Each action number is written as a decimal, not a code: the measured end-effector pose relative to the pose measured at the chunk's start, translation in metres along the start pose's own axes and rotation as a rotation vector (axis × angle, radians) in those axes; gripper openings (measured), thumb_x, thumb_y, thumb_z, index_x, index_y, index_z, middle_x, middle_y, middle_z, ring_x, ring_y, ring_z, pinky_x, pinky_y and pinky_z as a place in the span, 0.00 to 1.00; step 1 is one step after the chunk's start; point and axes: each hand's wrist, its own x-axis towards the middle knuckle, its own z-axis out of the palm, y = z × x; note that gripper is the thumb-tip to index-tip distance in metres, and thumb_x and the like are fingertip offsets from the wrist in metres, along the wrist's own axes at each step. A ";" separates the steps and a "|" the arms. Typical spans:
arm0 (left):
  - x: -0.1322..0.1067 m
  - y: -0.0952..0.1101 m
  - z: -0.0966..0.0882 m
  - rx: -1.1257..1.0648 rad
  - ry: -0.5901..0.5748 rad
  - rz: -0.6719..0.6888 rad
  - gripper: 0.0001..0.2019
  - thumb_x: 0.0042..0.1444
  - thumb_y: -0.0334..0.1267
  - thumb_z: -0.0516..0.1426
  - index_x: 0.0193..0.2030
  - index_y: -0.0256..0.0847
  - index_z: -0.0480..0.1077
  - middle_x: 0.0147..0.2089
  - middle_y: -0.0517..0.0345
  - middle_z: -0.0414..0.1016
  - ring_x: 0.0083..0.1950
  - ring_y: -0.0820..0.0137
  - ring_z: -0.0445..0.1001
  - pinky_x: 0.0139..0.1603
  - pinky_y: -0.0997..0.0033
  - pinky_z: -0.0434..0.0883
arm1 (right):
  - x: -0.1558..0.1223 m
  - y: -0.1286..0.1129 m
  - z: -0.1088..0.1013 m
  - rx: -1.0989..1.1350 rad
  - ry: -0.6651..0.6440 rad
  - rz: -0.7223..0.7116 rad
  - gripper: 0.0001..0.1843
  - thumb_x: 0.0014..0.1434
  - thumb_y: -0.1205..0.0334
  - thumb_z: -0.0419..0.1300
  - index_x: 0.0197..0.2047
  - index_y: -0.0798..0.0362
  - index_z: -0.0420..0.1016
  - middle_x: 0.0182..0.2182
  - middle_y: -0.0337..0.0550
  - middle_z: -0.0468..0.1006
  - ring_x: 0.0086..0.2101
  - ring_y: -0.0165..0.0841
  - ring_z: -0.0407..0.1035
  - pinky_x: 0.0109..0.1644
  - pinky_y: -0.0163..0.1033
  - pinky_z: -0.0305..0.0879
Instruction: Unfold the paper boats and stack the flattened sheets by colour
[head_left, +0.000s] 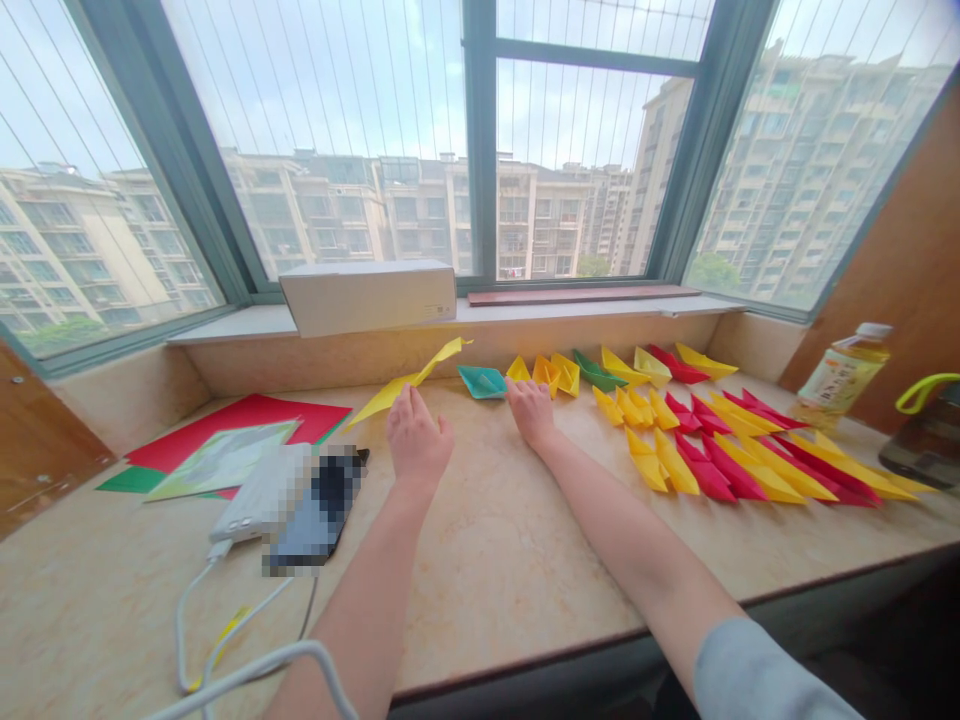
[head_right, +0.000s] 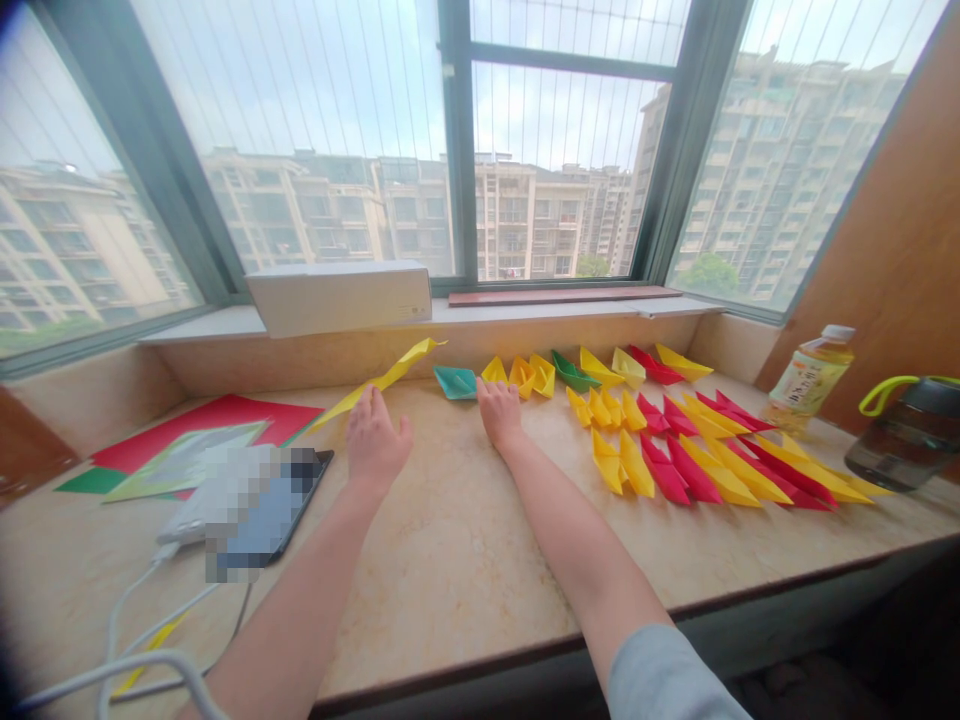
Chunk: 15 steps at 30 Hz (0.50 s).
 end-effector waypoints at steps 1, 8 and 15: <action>0.000 0.000 0.000 0.003 -0.003 0.000 0.33 0.58 0.37 0.52 0.68 0.21 0.55 0.68 0.30 0.59 0.69 0.48 0.59 0.69 0.51 0.58 | 0.000 0.000 0.000 0.000 0.003 -0.002 0.21 0.69 0.66 0.47 0.64 0.53 0.63 0.44 0.53 0.78 0.44 0.42 0.67 0.48 0.46 0.54; 0.000 0.001 -0.001 -0.014 -0.013 0.002 0.32 0.57 0.36 0.52 0.67 0.21 0.56 0.68 0.30 0.59 0.69 0.48 0.59 0.69 0.51 0.56 | -0.003 0.000 -0.001 -0.008 0.021 -0.020 0.21 0.69 0.66 0.47 0.64 0.49 0.64 0.42 0.51 0.77 0.43 0.41 0.67 0.48 0.46 0.54; 0.000 0.001 -0.001 -0.007 -0.008 0.019 0.32 0.57 0.36 0.52 0.66 0.19 0.56 0.67 0.29 0.60 0.68 0.47 0.59 0.69 0.50 0.57 | -0.003 0.003 0.002 -0.038 0.051 0.027 0.19 0.67 0.71 0.48 0.57 0.50 0.70 0.46 0.54 0.73 0.45 0.43 0.64 0.47 0.47 0.55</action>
